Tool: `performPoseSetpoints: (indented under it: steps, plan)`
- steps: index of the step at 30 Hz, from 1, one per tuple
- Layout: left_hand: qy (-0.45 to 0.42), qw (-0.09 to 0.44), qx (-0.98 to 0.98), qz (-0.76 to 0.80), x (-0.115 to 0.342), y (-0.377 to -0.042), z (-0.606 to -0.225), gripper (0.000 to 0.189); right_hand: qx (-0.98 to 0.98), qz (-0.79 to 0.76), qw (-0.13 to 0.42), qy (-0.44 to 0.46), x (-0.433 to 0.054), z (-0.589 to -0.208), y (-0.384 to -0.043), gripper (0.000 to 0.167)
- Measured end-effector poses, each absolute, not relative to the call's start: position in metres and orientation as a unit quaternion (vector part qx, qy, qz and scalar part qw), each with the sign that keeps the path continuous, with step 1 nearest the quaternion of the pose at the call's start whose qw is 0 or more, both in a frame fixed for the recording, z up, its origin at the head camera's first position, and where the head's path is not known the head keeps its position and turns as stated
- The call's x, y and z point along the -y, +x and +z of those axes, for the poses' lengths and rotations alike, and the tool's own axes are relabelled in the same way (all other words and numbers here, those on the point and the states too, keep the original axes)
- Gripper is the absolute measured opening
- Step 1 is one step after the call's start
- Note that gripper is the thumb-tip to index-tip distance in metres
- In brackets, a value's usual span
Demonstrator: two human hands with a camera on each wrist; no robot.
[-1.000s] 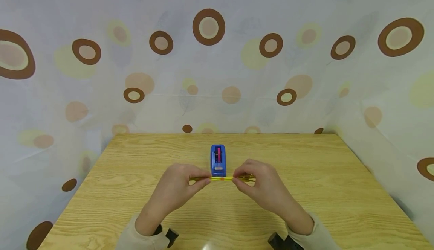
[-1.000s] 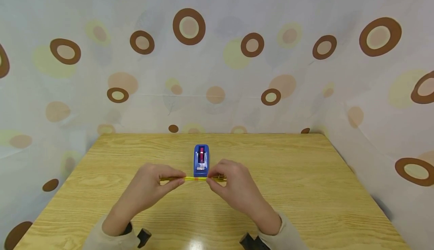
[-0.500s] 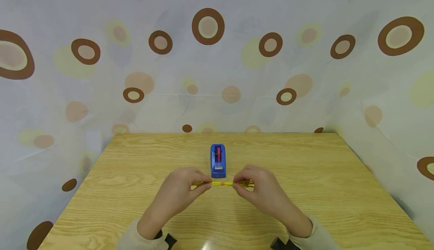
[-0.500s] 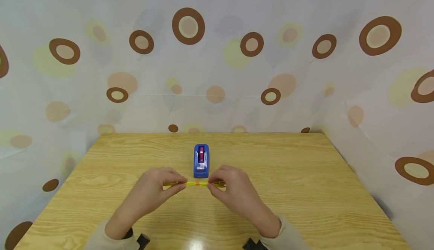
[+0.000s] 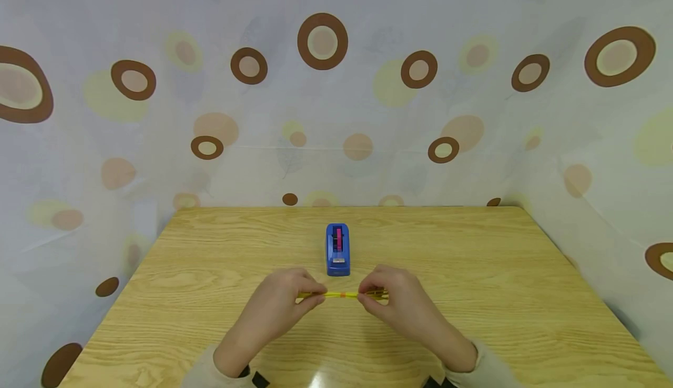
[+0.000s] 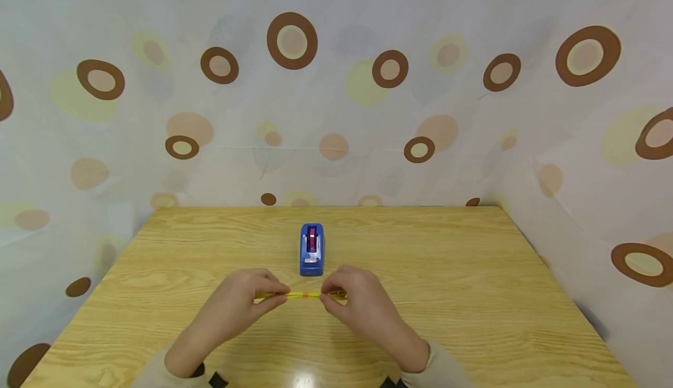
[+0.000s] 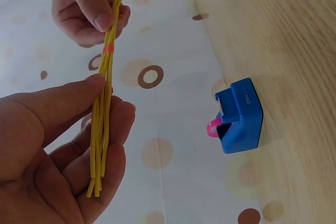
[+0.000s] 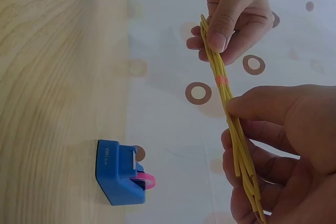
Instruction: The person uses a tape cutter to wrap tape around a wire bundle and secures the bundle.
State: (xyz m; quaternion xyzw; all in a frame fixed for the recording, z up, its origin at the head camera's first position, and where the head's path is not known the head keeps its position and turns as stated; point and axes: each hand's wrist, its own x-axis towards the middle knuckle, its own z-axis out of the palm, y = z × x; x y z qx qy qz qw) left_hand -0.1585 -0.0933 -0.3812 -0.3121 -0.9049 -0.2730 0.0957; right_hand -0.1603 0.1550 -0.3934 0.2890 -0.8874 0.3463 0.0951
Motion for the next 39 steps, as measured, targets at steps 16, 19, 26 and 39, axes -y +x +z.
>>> performPoseSetpoints:
  steps: [16,19,26,39]
  plan:
    - [-0.313,0.06,0.905,-0.282,0.097,-0.158,-0.401,0.01,0.885,0.352,0.069,0.297,-0.149,-0.418,-0.159,0.013]
    - [-0.31,0.041,0.906,-0.284,0.097,-0.158,-0.406,0.011,0.886,0.35,0.061,0.299,-0.15,-0.425,-0.16,0.012]
    - [-0.306,0.009,0.91,-0.281,0.098,-0.158,-0.416,0.01,0.882,0.354,0.032,0.31,-0.151,-0.437,-0.16,0.009]
    - [-0.299,-0.003,0.92,-0.253,0.097,-0.158,-0.433,0.011,0.889,0.329,0.008,0.317,-0.152,-0.449,-0.162,0.009]
